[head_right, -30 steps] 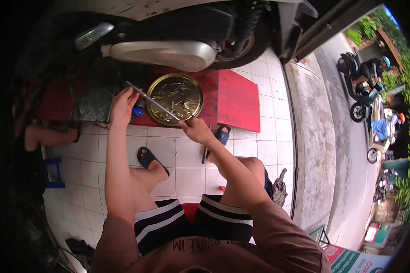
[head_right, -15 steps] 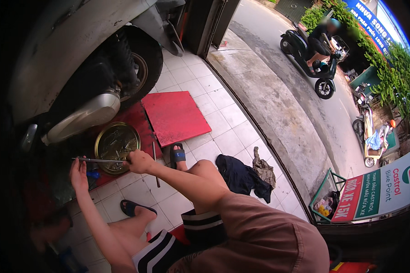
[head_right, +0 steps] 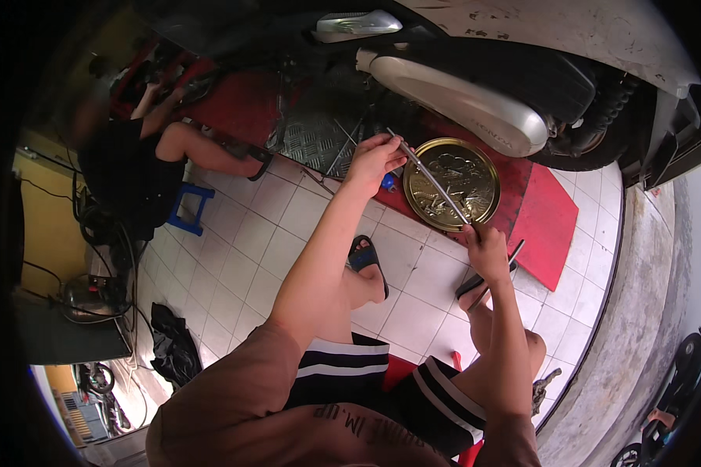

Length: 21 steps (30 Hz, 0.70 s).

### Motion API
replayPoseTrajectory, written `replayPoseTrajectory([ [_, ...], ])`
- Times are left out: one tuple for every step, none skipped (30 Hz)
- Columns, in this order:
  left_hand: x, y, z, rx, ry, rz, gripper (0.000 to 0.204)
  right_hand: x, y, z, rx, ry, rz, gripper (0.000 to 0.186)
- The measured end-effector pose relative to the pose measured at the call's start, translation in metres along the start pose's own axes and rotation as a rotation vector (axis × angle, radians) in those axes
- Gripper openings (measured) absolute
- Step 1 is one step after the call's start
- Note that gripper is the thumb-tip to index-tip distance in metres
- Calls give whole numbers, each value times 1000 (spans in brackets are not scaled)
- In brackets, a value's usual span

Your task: The person uses a blue screwdriver and a T-handle wrench to loosen and tighten bolts on the rear undercarriage of a white scooter. They place removed bolts into a gold-colored tray on the floor and repeatedly adjust the same fasteners.

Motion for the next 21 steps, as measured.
replayPoseTrajectory([
  [3,2,-1,-1,0,7,9,2,2,-1,11,-2,12,32],
  [2,-1,-1,0,0,10,9,4,5,-2,18,-2,22,33],
  [3,-2,1,-19,-5,-11,10,0,3,0,21,11,43,34],
  [2,-1,1,-18,-1,-24,10,-4,3,0,14,1,32,34],
  [0,1,1,-16,3,-39,10,-8,4,-1,6,-8,21,34],
  [0,3,2,-14,7,-53,10,-9,4,-1,-1,-18,9,35],
  [-1,5,3,-4,9,-66,9,-10,4,0,10,-16,9,35],
  [0,5,4,-10,-1,-65,9,-12,5,1,22,-13,10,35],
  [1,5,6,-17,-12,-66,9,-13,6,2,35,-10,9,35],
  [1,5,7,-25,-24,-66,9,-15,6,2,32,-5,-2,36],
  [1,8,6,-7,-32,-66,10,-18,6,2,29,0,-13,37],
  [0,7,5,-1,-19,-67,11,-16,9,1,30,6,-29,38],
  [0,7,4,4,-7,-67,11,-18,10,0,43,66,-54,40],
  [1,6,3,10,5,-67,12,-17,11,3,54,69,-48,41],
  [-3,4,0,-10,15,-88,11,-15,11,0,55,63,-44,41],
  [-3,3,1,-20,28,-112,11,-14,11,-3,56,57,-39,42],
  [-3,3,2,-29,41,-135,11,-15,12,-1,64,67,-25,43],
  [-6,3,2,-38,62,-162,11,-15,11,-1,53,59,-28,43],
  [-5,4,2,-47,41,-156,10,-16,11,0,43,50,-32,43],
  [2,4,2,-43,-44,-81,9,-16,11,-1,33,42,-35,43],
  [4,4,2,-25,-58,-39,9,-16,10,0,21,44,-38,43],
])
Point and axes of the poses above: each hand's wrist, its own z-axis away from the middle knuckle, its own y-axis out of the palm, x = y × z, the point moved 9 cm from there along -z, towards the middle knuckle, and after that the axes turned 4 degrees about -y, right-handed, at the moved point
